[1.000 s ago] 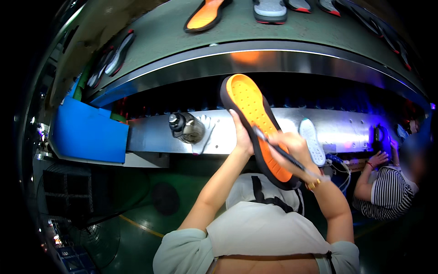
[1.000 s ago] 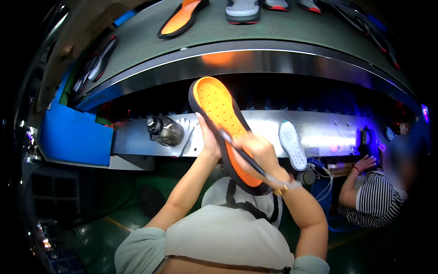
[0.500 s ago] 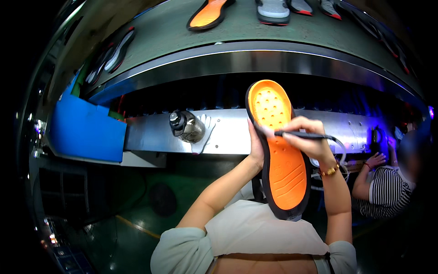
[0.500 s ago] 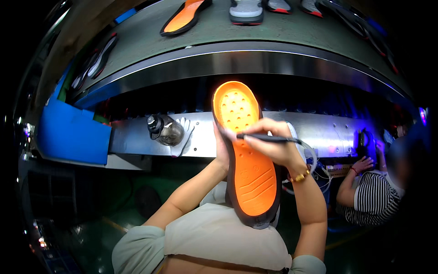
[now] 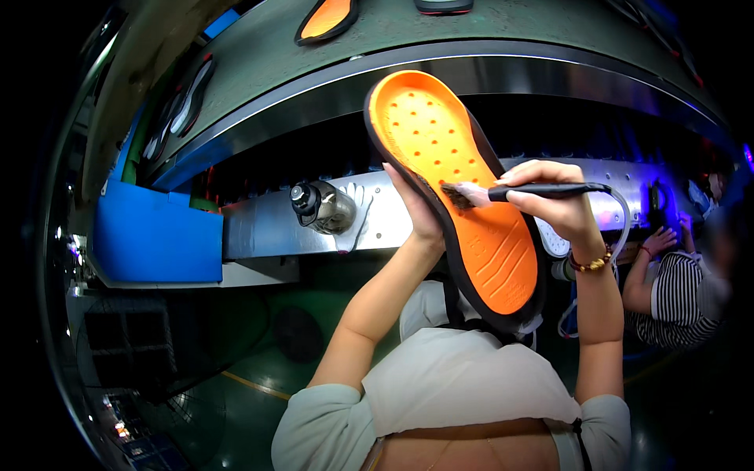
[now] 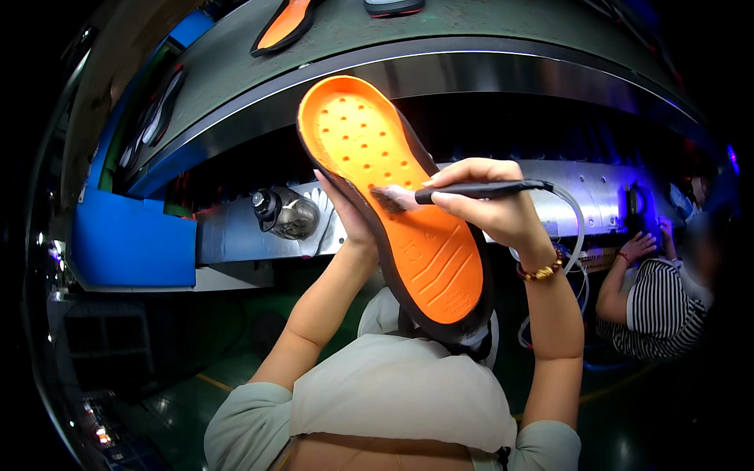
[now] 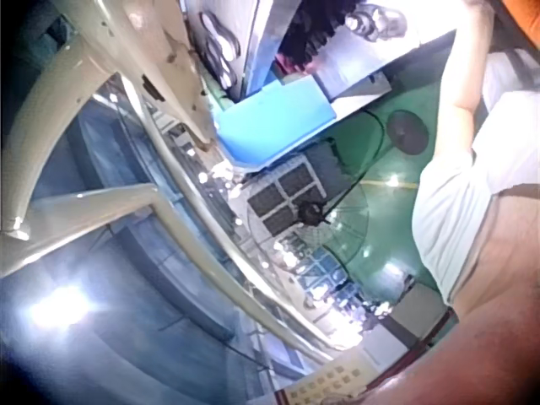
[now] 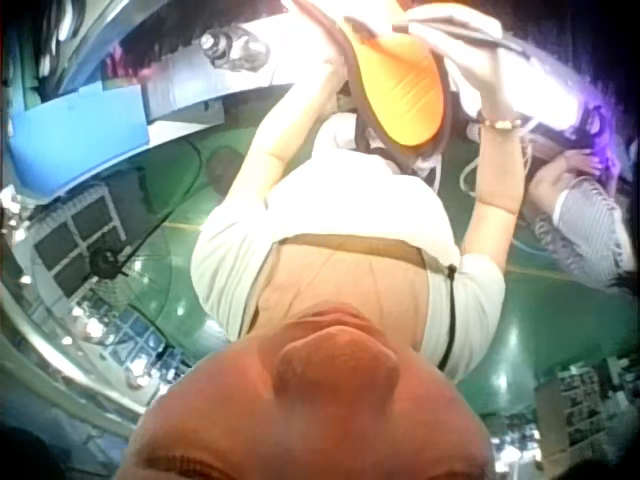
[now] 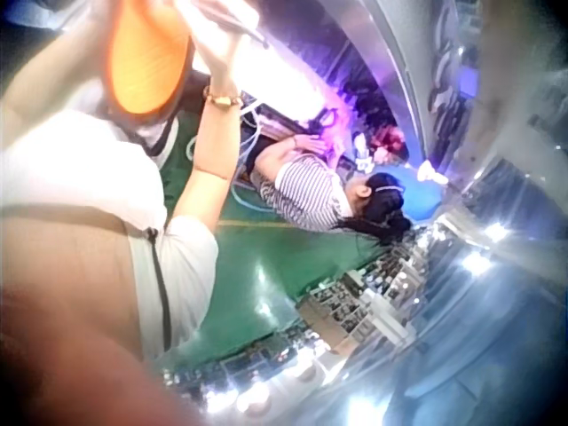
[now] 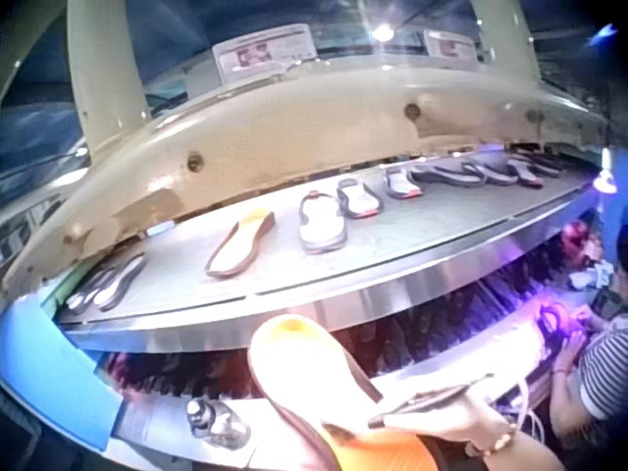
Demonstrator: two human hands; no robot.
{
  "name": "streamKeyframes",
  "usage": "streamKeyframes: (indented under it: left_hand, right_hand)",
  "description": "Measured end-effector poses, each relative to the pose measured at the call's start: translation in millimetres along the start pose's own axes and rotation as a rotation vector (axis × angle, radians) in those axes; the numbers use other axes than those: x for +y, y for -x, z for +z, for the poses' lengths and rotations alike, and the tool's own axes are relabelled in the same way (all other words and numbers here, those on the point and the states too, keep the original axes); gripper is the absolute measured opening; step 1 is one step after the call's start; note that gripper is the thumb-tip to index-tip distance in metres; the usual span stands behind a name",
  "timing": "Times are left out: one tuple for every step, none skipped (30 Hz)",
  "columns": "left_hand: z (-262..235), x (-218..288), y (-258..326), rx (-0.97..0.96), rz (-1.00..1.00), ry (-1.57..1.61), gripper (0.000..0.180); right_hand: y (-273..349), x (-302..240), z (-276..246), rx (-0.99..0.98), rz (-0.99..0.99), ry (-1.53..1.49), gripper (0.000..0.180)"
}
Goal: The person paints the soles of multiple shoes using a brush. They pick up each shoe from a conveyor belt, apply paint to the sole, and place it back on the belt. The shoes vary in color, including gray and orange soles.
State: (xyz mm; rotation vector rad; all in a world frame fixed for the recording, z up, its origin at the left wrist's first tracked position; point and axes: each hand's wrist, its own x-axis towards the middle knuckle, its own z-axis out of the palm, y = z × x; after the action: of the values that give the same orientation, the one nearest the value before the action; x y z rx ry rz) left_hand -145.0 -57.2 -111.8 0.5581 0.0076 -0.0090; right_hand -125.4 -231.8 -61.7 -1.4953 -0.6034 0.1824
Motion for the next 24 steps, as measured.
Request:
streamKeyframes:
  left_hand:
    - [1, 0, -1, -0.001, 0.029, 0.020, 0.075]
    - [0, 1, -3, -0.003, 0.064, 0.038, 0.074]
    - [-3, 4, -7, 0.028, 0.104, 0.043, 0.073]
    - [-11, 7, -13, -0.021, 0.099, 0.062, 0.073]
    - [-14, 9, -17, -0.063, 0.090, 0.086, 0.072]
    - [-13, 9, -17, -0.029, 0.129, 0.056, 0.072]
    - [-10, 11, -19, 0.003, 0.165, 0.023, 0.071]
    - [1, 13, -19, 0.051, 0.221, -0.032, 0.070]
    - [6, 13, -21, 0.099, 0.277, -0.087, 0.070]
    - [1, 14, -24, 0.055, 0.260, -0.083, 0.074]
    - [-7, 18, -28, 0.015, 0.245, -0.079, 0.078]
    - [-11, 20, -30, -0.006, 0.250, -0.068, 0.077]
    - [-12, 24, -31, -0.026, 0.255, -0.058, 0.076]
    - [-12, 27, -32, -0.047, 0.255, -0.046, 0.074]
    - [-8, 27, -31, -0.017, 0.284, -0.061, 0.071]
    - [0, 28, -30, 0.012, 0.312, -0.077, 0.068]
    - [8, 29, -29, 0.088, 0.343, -0.118, 0.069]
    - [9, 30, -30, 0.079, 0.354, -0.131, 0.069]
    - [9, 32, -31, 0.070, 0.364, -0.145, 0.069]
    - [8, 35, -31, 0.063, 0.376, -0.159, 0.069]
    - [4, 37, -31, 0.051, 0.347, -0.105, 0.068]
    - [6, 38, -31, 0.070, 0.356, -0.131, 0.068]
    - [9, 39, -31, 0.088, 0.363, -0.154, 0.068]
    - [11, 39, -32, 0.106, 0.371, -0.178, 0.068]
  right_hand:
    - [1, 4, -1, -0.047, -0.008, -0.048, 0.011]
    - [5, 1, 3, -0.110, -0.032, -0.040, 0.011]
    - [7, -4, 6, -0.190, -0.103, -0.050, 0.011]
    - [9, -7, 6, -0.269, -0.174, -0.059, 0.011]
    - [14, -7, 3, -0.314, -0.189, -0.023, 0.011]
    - [14, -6, 2, -0.227, -0.134, -0.027, 0.012]
    - [11, -4, 0, -0.140, -0.078, -0.030, 0.012]
    - [10, -3, -2, -0.056, -0.026, -0.032, 0.012]
    - [10, -2, -2, -0.065, 0.024, -0.088, 0.013]
    - [14, -4, 1, -0.138, -0.053, -0.066, 0.013]
    - [17, -8, 1, -0.228, -0.099, -0.038, 0.012]
    - [19, -12, 0, -0.318, -0.146, -0.010, 0.012]
    - [22, -13, -2, -0.342, -0.125, -0.035, 0.011]
    - [23, -11, -6, -0.251, -0.066, -0.057, 0.011]
    - [23, -7, -9, -0.160, -0.008, -0.079, 0.011]
    - [23, -3, -10, -0.069, 0.050, -0.100, 0.011]
    - [24, -1, -11, -0.073, 0.065, -0.116, 0.011]
    - [28, 0, -6, -0.134, 0.053, -0.167, 0.013]
    - [30, -5, -7, -0.227, -0.024, -0.090, 0.013]
    - [32, -9, -7, -0.321, -0.101, -0.013, 0.014]
    - [36, -8, -10, -0.349, -0.098, -0.078, 0.016]
    - [41, -7, -14, -0.323, -0.034, -0.155, 0.017]
    - [43, -4, -18, -0.215, 0.001, -0.123, 0.017]
    - [44, 1, -21, -0.108, 0.036, -0.091, 0.018]
